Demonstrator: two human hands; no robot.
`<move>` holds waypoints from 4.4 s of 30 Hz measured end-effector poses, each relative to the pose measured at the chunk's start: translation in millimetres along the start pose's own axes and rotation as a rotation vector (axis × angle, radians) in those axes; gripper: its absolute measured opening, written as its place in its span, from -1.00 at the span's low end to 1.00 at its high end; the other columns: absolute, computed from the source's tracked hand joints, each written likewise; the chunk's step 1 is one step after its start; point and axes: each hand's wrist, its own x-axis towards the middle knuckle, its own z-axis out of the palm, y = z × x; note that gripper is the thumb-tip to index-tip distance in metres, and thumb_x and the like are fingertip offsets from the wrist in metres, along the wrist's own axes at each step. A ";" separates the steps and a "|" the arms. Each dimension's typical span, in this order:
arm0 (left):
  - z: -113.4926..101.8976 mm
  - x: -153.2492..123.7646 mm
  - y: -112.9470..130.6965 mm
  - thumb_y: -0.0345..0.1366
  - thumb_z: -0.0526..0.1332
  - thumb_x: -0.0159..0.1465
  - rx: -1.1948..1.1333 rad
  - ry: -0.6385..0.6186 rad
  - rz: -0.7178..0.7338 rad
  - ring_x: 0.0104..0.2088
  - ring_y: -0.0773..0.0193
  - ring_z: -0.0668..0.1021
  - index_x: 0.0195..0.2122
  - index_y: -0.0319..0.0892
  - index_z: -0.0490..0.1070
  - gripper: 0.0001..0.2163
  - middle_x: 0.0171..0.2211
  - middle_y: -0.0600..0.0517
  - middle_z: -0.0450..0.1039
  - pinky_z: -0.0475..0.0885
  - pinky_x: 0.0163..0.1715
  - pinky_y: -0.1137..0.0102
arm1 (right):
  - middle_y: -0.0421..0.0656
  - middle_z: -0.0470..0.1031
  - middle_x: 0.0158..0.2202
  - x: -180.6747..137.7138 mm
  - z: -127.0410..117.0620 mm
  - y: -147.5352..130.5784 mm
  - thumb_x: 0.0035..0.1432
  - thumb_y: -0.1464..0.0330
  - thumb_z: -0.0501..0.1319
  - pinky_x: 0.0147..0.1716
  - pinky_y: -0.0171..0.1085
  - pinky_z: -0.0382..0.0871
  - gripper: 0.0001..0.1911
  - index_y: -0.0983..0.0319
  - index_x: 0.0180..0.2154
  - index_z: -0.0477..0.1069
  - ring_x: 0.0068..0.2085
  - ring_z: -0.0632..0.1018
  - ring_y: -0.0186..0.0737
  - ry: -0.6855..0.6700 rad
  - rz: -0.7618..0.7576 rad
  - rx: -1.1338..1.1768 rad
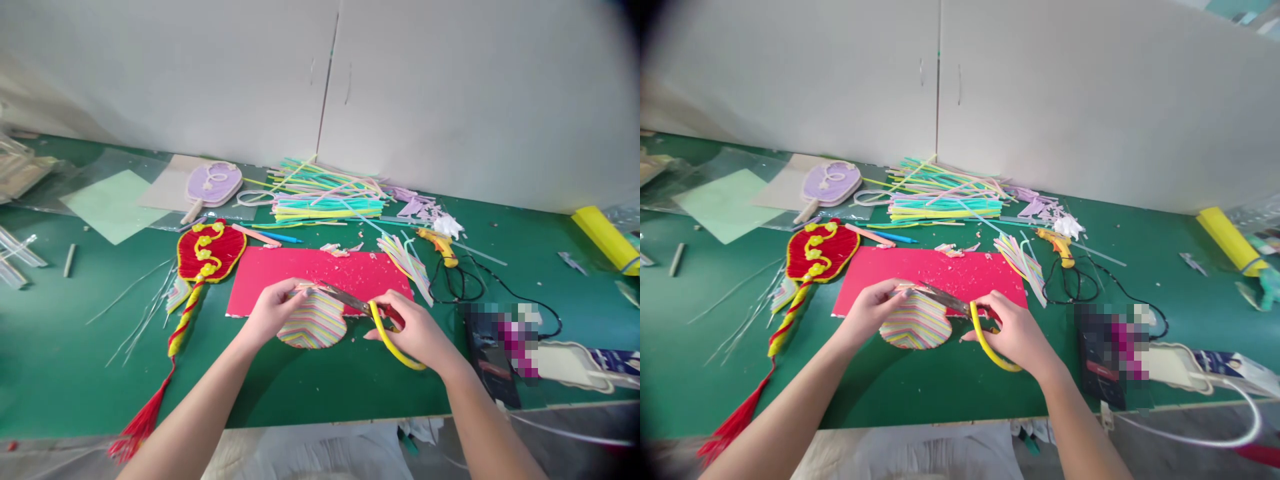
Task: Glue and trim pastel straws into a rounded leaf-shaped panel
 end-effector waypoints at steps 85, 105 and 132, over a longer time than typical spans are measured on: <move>-1.0 -0.4 1.4 -0.04 0.15 0.21 0.068 -0.037 0.009 -0.45 0.32 0.40 -0.32 -0.26 0.47 -0.66 -0.49 0.08 0.41 0.26 -0.46 0.49 | -0.12 0.47 -0.22 -0.5 -5.3 5.2 0.05 0.08 0.27 -0.38 -0.33 0.38 -0.56 0.17 -0.11 0.31 -0.34 0.57 -0.21 0.068 -0.097 -0.347; -0.7 -0.7 1.9 -0.05 0.13 0.23 0.043 -0.082 0.002 -0.38 0.28 0.45 -0.24 -0.27 0.49 -0.64 -0.41 0.04 0.48 0.30 -0.39 0.48 | -0.18 0.50 -0.29 9.3 1.3 -4.0 0.07 0.11 0.27 -0.43 -0.38 0.32 -0.64 0.18 -0.17 0.37 -0.40 0.56 -0.31 0.108 -0.197 -0.323; -1.5 -1.7 0.7 -0.09 0.13 0.22 0.075 -0.086 0.044 -0.39 0.28 0.44 -0.29 -0.28 0.50 -0.67 -0.43 0.04 0.47 0.32 -0.40 0.48 | -0.13 0.48 -0.20 17.6 -5.4 -6.2 0.02 0.03 0.28 -0.39 -0.33 0.39 -0.50 0.20 -0.10 0.35 -0.27 0.58 -0.20 0.063 -0.245 -0.409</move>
